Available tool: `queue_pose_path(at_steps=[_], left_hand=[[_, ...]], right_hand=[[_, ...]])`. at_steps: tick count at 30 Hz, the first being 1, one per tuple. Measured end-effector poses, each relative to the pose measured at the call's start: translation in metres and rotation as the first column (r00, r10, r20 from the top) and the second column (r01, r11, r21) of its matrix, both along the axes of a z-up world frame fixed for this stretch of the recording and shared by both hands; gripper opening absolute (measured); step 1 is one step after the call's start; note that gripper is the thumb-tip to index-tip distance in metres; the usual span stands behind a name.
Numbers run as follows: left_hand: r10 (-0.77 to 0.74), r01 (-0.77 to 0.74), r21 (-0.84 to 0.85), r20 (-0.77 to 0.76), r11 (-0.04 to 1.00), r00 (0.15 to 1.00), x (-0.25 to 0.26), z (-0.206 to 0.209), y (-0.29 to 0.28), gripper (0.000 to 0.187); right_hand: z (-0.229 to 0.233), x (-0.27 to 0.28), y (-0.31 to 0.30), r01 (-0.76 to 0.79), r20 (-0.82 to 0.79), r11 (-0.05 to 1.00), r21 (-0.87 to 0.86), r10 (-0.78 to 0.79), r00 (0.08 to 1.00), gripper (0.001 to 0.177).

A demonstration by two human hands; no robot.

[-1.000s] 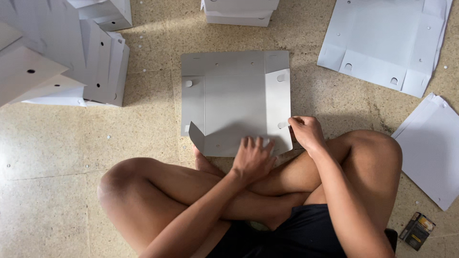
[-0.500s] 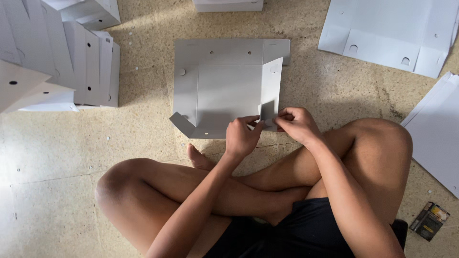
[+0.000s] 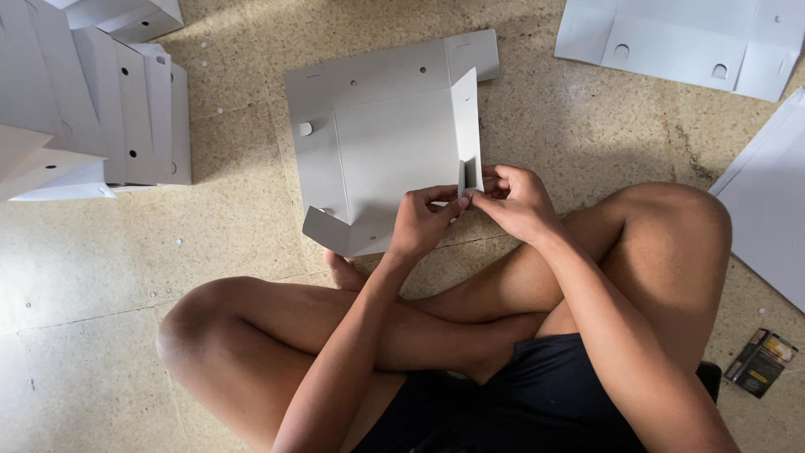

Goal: The person assembles white cardboard boxes by hand while sitting on the floor, folding the sides and tucking in the tabs before stacking the completed boxes.

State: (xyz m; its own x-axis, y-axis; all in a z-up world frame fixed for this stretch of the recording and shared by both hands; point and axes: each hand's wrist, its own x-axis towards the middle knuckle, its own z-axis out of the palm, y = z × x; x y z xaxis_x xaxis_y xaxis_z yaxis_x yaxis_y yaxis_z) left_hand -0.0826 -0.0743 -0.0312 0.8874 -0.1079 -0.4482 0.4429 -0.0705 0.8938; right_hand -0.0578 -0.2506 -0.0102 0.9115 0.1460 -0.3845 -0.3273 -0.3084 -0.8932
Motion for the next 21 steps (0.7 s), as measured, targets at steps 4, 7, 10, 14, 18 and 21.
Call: queue_pose_path(at_steps=[4, 7, 10, 14, 18, 21], left_hand=[[0.054, -0.054, -0.010, -0.007, 0.998, 0.999, -0.002, -0.001, -0.002, 0.036], [0.063, -0.064, -0.010, -0.013, 0.998, 0.998, -0.004, 0.008, -0.004, 0.034], [0.077, -0.077, -0.027, -0.001, 0.997, 0.997, -0.005, 0.008, -0.006, 0.033], [0.090, -0.090, -0.011, 0.013, 0.996, 0.996, -0.007, 0.007, -0.008, 0.033], [0.111, -0.112, -0.094, -0.017, 0.989, 0.994, -0.008, 0.000, -0.011, 0.031], [0.149, -0.147, -0.147, -0.002, 0.978, 0.989, -0.009, -0.011, -0.012, 0.027]], right_hand=[[-0.002, -0.001, -0.001, 0.057, 0.015, 0.998, -0.021, -0.056, 0.998, 0.042], [-0.008, -0.001, -0.005, 0.072, 0.041, 0.997, -0.033, -0.070, 0.997, 0.040], [-0.004, 0.000, -0.003, 0.087, 0.040, 0.996, 0.010, -0.087, 0.995, 0.042], [0.002, -0.001, 0.001, 0.070, 0.052, 0.997, -0.019, -0.069, 0.996, 0.041], [-0.001, -0.004, 0.000, 0.072, 0.079, 0.997, -0.008, -0.072, 0.994, 0.041], [-0.004, -0.005, -0.001, 0.059, 0.120, 0.998, -0.013, -0.057, 0.991, 0.037]])
